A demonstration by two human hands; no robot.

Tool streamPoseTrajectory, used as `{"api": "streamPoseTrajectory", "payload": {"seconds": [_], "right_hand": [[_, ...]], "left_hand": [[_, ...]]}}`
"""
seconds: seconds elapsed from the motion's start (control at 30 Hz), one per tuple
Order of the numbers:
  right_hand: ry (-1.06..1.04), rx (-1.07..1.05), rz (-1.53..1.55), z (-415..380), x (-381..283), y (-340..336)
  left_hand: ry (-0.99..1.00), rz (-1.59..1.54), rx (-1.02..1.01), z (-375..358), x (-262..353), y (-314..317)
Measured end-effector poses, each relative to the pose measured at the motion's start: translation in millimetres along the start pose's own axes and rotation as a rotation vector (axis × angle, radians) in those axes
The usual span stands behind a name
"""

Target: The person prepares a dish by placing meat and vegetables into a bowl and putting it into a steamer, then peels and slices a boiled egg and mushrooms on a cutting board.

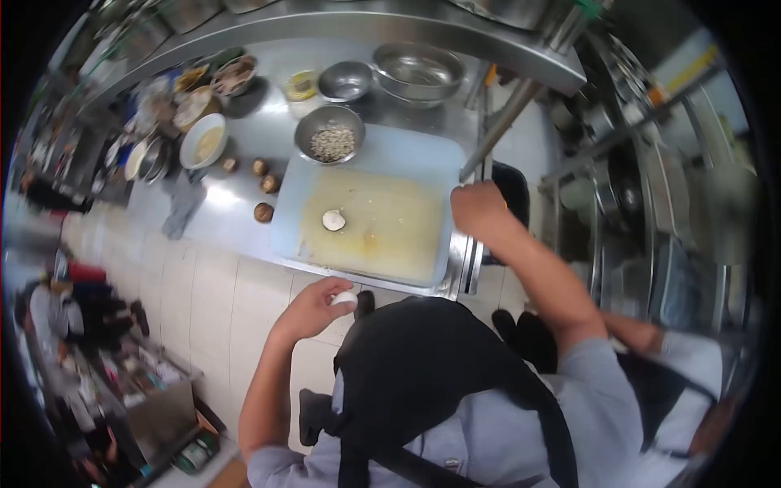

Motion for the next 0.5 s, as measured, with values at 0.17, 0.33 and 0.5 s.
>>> {"api": "streamPoseTrajectory", "payload": {"seconds": [0.17,0.33,0.5], "right_hand": [[0.268,-0.492,-0.113,16,31,89],[0.332,-0.498,-0.052,-21,24,57],[0.83,-0.298,0.334,-155,27,-35]], "left_hand": [[0.019,-0.099,-0.168,6,-31,-24],[0.113,-0.274,-0.317,19,-22,-12],[0.139,-0.293,-0.384,36,-8,6]]}}
Point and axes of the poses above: each hand's wrist, its own z-axis towards the middle knuckle, its own y-axis out of the palm, x = y × z, the point moved 8 cm from there along z, towards the middle knuckle, and after that the axes turned 14 degrees about x, right-handed, at the moved point
